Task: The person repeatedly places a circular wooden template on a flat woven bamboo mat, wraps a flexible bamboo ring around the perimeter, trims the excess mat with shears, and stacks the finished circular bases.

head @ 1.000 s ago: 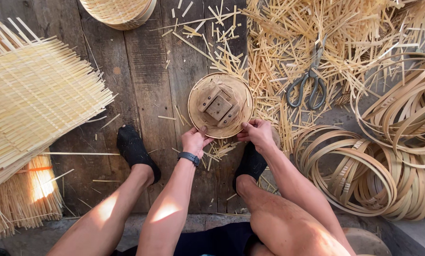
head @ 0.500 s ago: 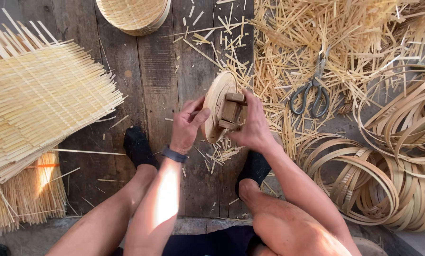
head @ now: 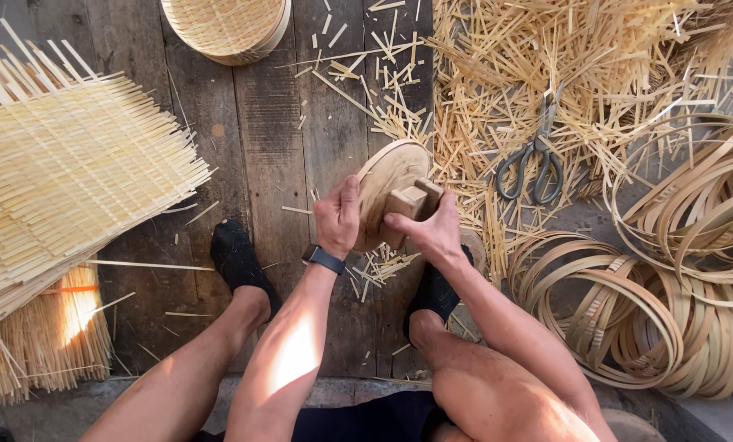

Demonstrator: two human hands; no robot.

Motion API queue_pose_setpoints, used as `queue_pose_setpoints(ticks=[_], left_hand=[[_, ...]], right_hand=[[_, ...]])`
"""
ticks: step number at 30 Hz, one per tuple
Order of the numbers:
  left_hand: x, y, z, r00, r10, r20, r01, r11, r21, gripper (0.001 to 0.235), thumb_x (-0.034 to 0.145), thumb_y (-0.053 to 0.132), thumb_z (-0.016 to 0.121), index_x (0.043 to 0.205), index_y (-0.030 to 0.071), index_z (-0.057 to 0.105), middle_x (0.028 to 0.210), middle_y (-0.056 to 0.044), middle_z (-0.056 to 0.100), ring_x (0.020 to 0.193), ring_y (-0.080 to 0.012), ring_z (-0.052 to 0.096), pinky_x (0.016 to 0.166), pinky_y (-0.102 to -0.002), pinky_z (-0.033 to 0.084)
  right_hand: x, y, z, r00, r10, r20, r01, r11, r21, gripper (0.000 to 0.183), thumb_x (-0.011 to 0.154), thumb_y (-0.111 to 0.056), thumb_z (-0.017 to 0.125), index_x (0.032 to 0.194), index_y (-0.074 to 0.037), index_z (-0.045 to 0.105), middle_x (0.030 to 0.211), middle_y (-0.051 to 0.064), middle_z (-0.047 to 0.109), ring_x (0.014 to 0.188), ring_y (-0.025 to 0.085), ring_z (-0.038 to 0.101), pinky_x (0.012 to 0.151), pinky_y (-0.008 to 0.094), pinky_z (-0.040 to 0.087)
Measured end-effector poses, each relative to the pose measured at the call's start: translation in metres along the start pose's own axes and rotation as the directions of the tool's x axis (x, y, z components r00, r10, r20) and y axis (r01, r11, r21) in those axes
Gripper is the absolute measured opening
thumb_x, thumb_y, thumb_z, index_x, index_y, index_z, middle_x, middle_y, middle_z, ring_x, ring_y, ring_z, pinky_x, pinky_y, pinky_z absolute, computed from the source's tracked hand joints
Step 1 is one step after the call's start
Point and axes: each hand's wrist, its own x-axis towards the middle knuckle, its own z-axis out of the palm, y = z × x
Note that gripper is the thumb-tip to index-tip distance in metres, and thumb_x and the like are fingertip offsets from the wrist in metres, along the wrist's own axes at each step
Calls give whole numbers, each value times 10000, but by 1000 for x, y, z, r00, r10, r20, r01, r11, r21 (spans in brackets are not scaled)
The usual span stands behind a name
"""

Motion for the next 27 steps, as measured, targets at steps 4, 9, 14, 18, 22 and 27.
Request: queue_pose_setpoints(ticks=[4,9,14,18,22,27], left_hand=[[31,-50,-19,886,-464,3,459,877,144,695,1017,619,401,876,23,730,547,-30,539,506,-197,570,467,-394,455],[58,-104,-60,867,-495,-59,459,746,483,781,1105,671,466,926,-45,724,712,-185,598,722,-329,620,712,-522,549],[16,-75,2,990,127,56,-135,804,578,646,1003,544,573,1379,20,601,1463,-192,572,1433,-347,457,1230,-510,331],[-42,-48,65,922,123,367,-350,672,653,771,862,489,658,1355,-99,574,1454,-291,502,1411,-417,352,1157,-522,233],[-56,-66,54,920,87,383,-349,629,695,391,947,90,548,1323,27,634,1486,-157,589,1462,-306,448,1250,-435,303],[2,-90,-31,730,334,596,-673,503,543,403,920,4,544,1307,48,650,1345,-162,668,1296,-275,582,1202,-438,375]], right_hand=[[0,20,-36,972,6,234,-121,869,480,923,607,-441,866,1344,6,537,1194,160,676,1077,255,692,941,396,600],[-3,62,-88,975,-45,216,-168,482,860,700,834,-367,735,1396,4,540,1262,134,660,1169,268,649,1034,441,531],[0,81,-103,993,-69,100,-55,484,874,614,881,-305,687,1401,-6,555,1296,124,657,1218,268,636,1103,457,481],[-4,85,-99,993,-21,119,-92,504,859,614,861,-311,677,1387,-19,553,1281,111,665,1207,264,641,1081,454,494],[-8,92,-106,992,-33,119,-84,524,847,588,895,-293,672,1389,3,552,1278,127,659,1197,279,634,1068,465,494],[-16,104,-116,995,-21,97,-70,543,837,588,899,-285,657,1396,9,548,1285,124,654,1198,276,631,1052,452,495]])
